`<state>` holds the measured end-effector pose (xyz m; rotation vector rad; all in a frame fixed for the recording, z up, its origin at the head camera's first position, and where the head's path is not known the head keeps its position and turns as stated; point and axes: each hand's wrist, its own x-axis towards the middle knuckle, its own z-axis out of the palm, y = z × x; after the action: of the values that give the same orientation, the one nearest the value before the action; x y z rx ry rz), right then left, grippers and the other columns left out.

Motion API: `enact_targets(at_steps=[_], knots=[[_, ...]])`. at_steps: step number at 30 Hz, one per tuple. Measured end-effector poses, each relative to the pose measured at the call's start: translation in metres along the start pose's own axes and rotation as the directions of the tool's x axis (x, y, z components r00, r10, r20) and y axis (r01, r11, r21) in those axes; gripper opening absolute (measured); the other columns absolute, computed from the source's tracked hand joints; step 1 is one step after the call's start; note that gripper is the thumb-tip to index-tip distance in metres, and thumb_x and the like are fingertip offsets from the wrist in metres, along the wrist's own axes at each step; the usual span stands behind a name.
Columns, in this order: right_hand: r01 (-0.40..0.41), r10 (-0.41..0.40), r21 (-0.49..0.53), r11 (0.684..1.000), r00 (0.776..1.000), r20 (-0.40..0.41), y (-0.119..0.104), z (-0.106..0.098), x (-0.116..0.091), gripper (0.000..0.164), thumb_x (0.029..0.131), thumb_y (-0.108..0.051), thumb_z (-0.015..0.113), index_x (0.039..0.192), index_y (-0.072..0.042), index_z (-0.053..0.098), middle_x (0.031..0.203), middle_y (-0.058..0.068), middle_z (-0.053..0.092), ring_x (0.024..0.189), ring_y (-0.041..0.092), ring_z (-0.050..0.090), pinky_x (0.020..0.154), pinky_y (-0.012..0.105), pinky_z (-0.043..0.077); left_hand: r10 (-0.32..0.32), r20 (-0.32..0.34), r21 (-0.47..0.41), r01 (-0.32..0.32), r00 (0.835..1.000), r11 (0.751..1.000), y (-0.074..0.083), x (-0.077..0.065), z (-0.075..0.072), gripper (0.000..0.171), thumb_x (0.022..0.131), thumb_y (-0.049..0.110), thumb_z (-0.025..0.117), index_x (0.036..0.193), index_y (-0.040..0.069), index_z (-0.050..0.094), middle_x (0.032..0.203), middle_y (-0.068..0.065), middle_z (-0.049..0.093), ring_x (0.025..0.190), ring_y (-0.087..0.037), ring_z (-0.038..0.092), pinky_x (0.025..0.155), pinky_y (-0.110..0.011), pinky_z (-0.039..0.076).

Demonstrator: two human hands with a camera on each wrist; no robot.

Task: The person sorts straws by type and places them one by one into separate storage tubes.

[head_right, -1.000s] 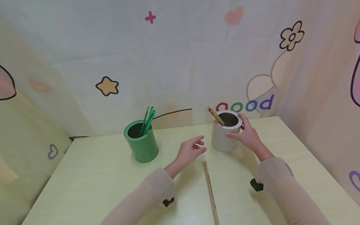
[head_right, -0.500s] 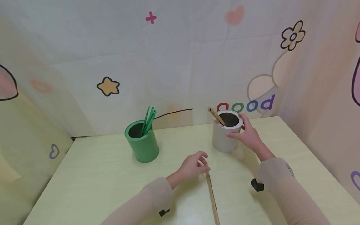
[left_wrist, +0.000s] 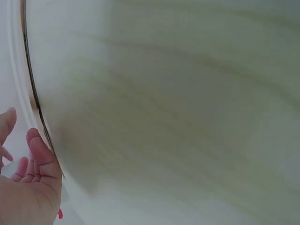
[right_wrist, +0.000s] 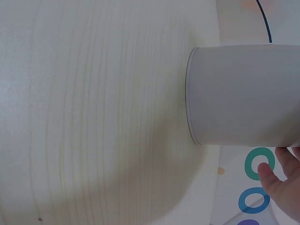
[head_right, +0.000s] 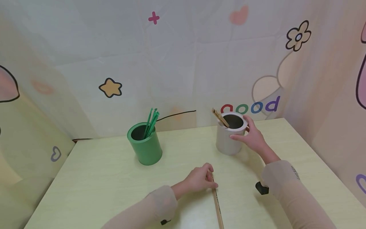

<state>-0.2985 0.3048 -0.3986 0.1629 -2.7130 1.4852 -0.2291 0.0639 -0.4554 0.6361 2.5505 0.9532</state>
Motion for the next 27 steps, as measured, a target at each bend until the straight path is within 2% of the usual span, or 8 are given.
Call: enact_targets(at_steps=[7,14,20,27], knots=[[-0.012,0.012,-0.006,1.0,1.0,0.007,0.0,0.0,0.0,0.1,0.076,-0.034,0.068,0.142,-0.013,-0.005,0.147,0.019,0.004,0.128,0.05,0.013,0.092,0.066,0.025,-0.045,0.03,0.003,0.045,0.999,0.999,0.001,-0.005,0.006,0.045,0.071,0.032,0.072,0.103,0.018,0.044,0.065,0.012,0.052,0.054,-0.004,0.046,0.052,-0.016,0.038],[-0.003,0.003,-0.006,1.0,1.0,-0.002,-0.001,0.0,0.0,0.099,0.075,-0.033,0.068,0.142,-0.013,-0.003,0.146,0.02,0.007,0.128,0.05,0.014,0.093,0.065,0.025,-0.055,0.01,0.122,0.054,0.998,0.991,0.002,-0.004,0.012,0.047,0.07,0.04,0.071,0.104,0.019,0.046,0.059,0.012,0.05,0.05,-0.004,0.043,0.048,-0.017,0.035],[-0.007,0.007,-0.008,1.0,1.0,-0.002,-0.001,0.0,-0.001,0.1,0.075,-0.033,0.068,0.142,-0.014,-0.004,0.146,0.02,0.007,0.128,0.05,0.014,0.093,0.066,0.024,-0.071,-0.036,0.226,0.077,0.997,0.971,0.009,-0.006,0.015,0.048,0.069,0.044,0.071,0.104,0.02,0.047,0.054,0.009,0.04,0.047,-0.006,0.036,0.043,-0.02,0.032],[-0.008,0.008,-0.006,1.0,1.0,0.001,-0.001,0.001,-0.001,0.1,0.076,-0.033,0.068,0.142,-0.014,-0.004,0.147,0.02,0.006,0.128,0.05,0.013,0.092,0.066,0.024,-0.077,-0.084,0.306,0.099,0.993,0.947,0.011,-0.003,0.02,0.045,0.069,0.044,0.07,0.102,0.022,0.047,0.056,0.008,0.04,0.049,-0.006,0.037,0.044,-0.02,0.032]])
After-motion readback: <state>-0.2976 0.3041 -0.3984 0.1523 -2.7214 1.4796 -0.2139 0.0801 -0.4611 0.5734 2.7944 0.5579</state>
